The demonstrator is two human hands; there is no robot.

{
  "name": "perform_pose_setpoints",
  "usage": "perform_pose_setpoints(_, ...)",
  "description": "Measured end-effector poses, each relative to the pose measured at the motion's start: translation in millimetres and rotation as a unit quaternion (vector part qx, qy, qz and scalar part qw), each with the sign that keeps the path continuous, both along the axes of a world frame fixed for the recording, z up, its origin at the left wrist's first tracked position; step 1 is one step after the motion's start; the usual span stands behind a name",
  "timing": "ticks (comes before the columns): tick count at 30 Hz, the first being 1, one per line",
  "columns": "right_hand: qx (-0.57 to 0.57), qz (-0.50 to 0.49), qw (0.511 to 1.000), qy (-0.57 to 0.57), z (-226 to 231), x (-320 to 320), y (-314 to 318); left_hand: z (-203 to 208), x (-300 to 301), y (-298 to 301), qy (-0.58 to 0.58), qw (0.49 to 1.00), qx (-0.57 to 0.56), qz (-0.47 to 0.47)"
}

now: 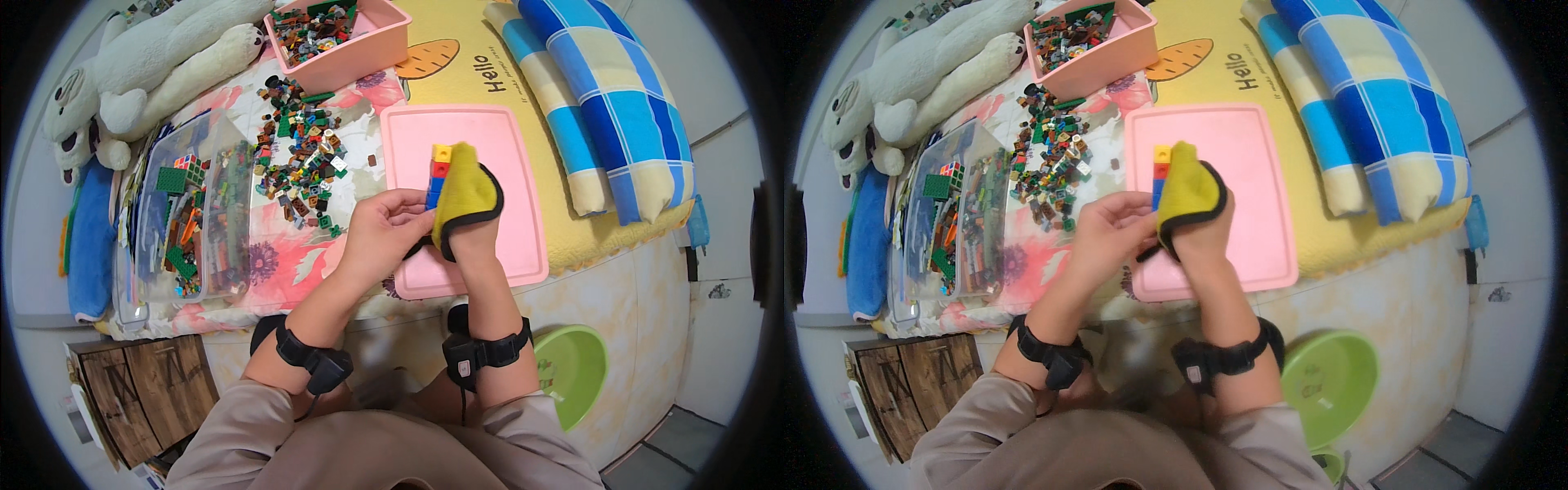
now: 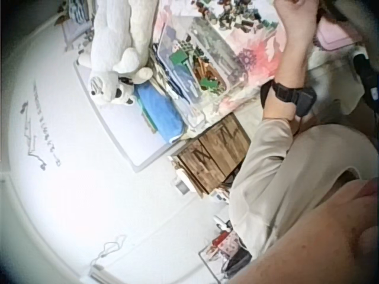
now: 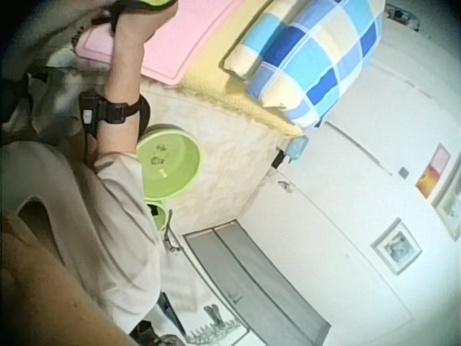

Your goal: The person wipes several Lego pieces with a yellow cloth, then assembles them into small structures. They handle individual bricks and small subassemblies, connecting them by hand on a pink tray.

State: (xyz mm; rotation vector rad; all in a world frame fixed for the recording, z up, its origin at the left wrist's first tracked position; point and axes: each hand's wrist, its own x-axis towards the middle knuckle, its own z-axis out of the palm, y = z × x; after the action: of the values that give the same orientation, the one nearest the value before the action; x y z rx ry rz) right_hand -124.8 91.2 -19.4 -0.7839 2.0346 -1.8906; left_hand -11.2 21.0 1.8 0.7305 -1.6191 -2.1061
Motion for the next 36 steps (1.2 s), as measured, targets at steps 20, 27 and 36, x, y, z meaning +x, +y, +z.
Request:
perform_pose_setpoints(20,-0.169,0.006,0.974,-0.150,5.4,-0.1,-2.8,7.4,3.9,5.0,0.010,0.958,-0.285,0.018)
perform_pose_setpoints(27,-0.253,0.043,0.941,-0.221,-1.0,-22.1,8.5,8.2,3.5,6.6,0.062,0.913,-0.391,0.099)
perform_pose_setpoints(36,-0.076,0.099,0.968,0.216,-8.7,3.3,-7.5,-4.2,0.0,2.3,0.083,0.848,-0.489,0.186)
